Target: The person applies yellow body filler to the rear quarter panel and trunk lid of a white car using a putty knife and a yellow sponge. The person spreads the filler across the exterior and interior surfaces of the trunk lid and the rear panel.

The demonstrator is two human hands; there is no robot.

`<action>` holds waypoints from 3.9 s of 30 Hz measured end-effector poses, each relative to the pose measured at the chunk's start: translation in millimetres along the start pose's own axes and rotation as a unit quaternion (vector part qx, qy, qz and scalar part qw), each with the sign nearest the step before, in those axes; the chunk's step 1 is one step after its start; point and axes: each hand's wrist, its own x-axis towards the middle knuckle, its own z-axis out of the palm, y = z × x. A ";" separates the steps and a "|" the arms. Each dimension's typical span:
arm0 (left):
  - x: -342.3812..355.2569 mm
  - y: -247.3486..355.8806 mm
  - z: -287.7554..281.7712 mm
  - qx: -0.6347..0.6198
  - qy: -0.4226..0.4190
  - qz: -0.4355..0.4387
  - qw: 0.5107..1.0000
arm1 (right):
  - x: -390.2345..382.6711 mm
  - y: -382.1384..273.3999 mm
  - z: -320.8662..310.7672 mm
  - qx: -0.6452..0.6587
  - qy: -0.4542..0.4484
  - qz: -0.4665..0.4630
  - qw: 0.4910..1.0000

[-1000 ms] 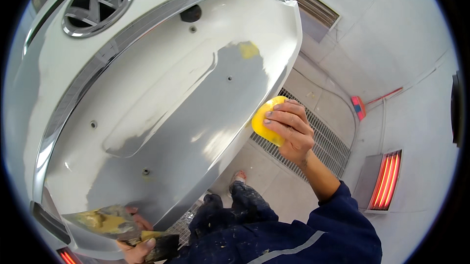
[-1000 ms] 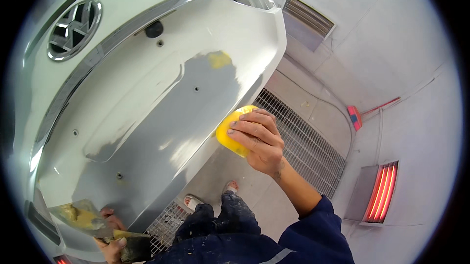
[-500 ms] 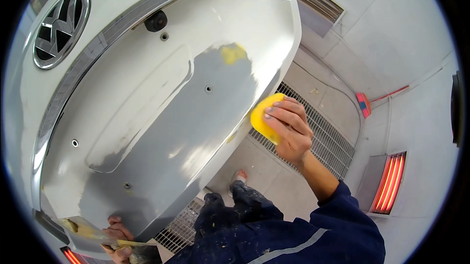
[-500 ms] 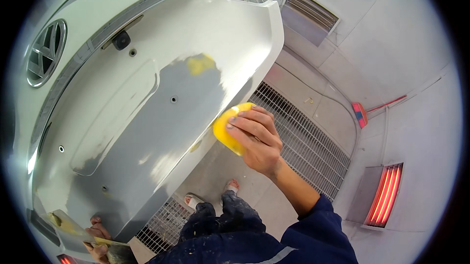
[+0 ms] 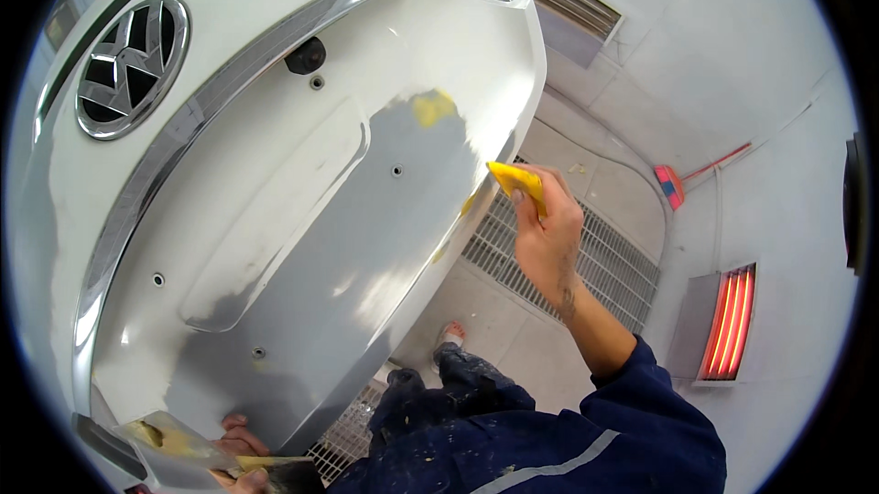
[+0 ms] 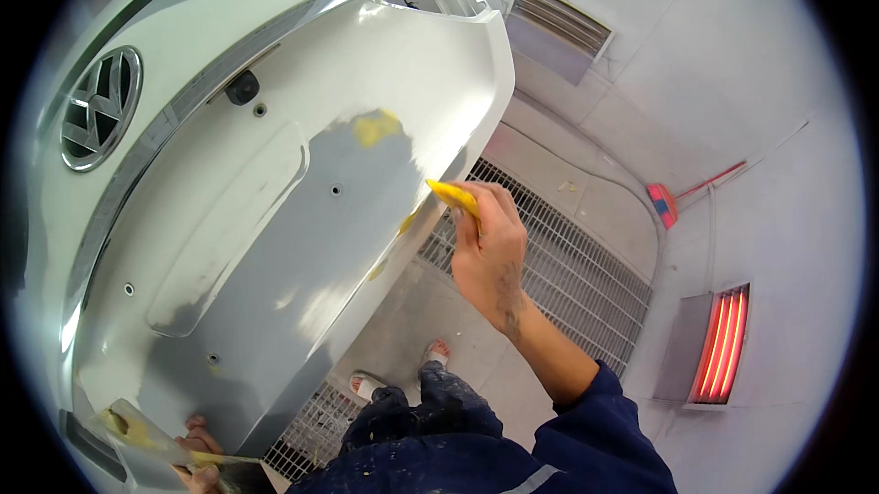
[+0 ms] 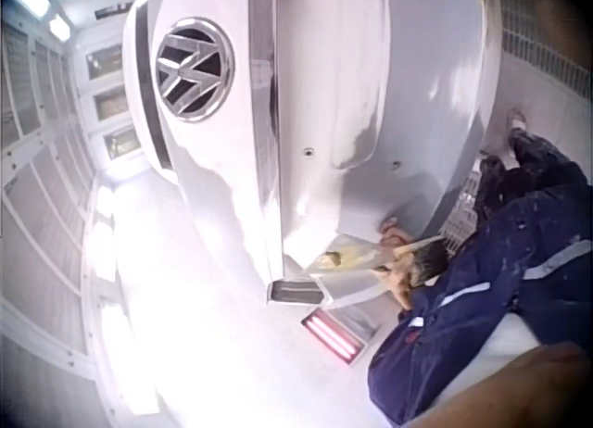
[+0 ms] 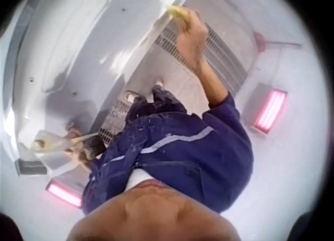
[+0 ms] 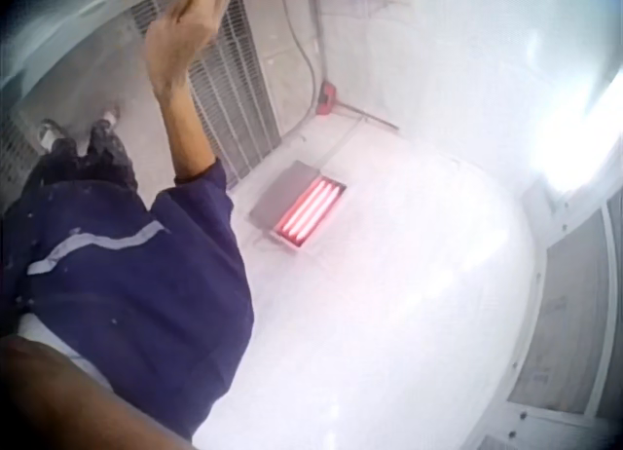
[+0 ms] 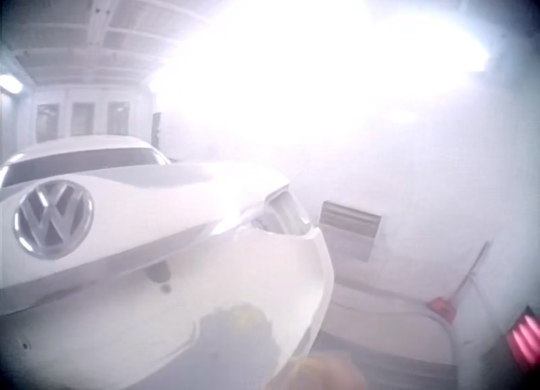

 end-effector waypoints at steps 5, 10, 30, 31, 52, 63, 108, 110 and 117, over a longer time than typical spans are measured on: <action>1.1 -1.9 -7.6 -0.013 -0.036 -0.012 0.999 | 19.2 -18.1 3.3 -0.114 -0.037 -0.055 0.991; 3.7 -10.4 -35.3 -0.005 -0.170 -0.031 0.985 | 42.3 -37.2 -5.7 -0.237 -0.145 -0.089 0.957; 28.1 28.1 31.2 -0.135 -0.042 -0.148 0.979 | -43.7 -58.8 8.9 0.027 -0.001 0.067 0.997; 26.9 23.1 26.7 -0.130 -0.055 -0.137 0.980 | -33.8 -45.6 4.5 0.000 0.009 0.101 0.995; 20.1 9.0 -13.6 -0.009 -0.150 -0.028 0.988 | -98.1 -94.2 29.2 0.060 0.000 0.012 0.998; 33.5 14.9 -29.9 0.088 -0.273 -0.003 0.958 | 9.2 -19.3 12.5 -0.011 0.060 -0.008 0.998; 14.0 -25.8 -10.3 -0.047 -0.064 0.002 0.997 | -5.8 -4.9 12.8 -0.022 0.073 0.050 0.996; 13.0 -25.2 -10.3 -0.048 -0.056 0.001 0.997 | -5.1 -4.5 20.0 -0.012 0.066 0.044 0.997; 10.5 -25.8 -11.1 -0.055 -0.029 -0.007 0.998 | -85.8 -77.8 34.9 -0.001 -0.003 -0.040 0.999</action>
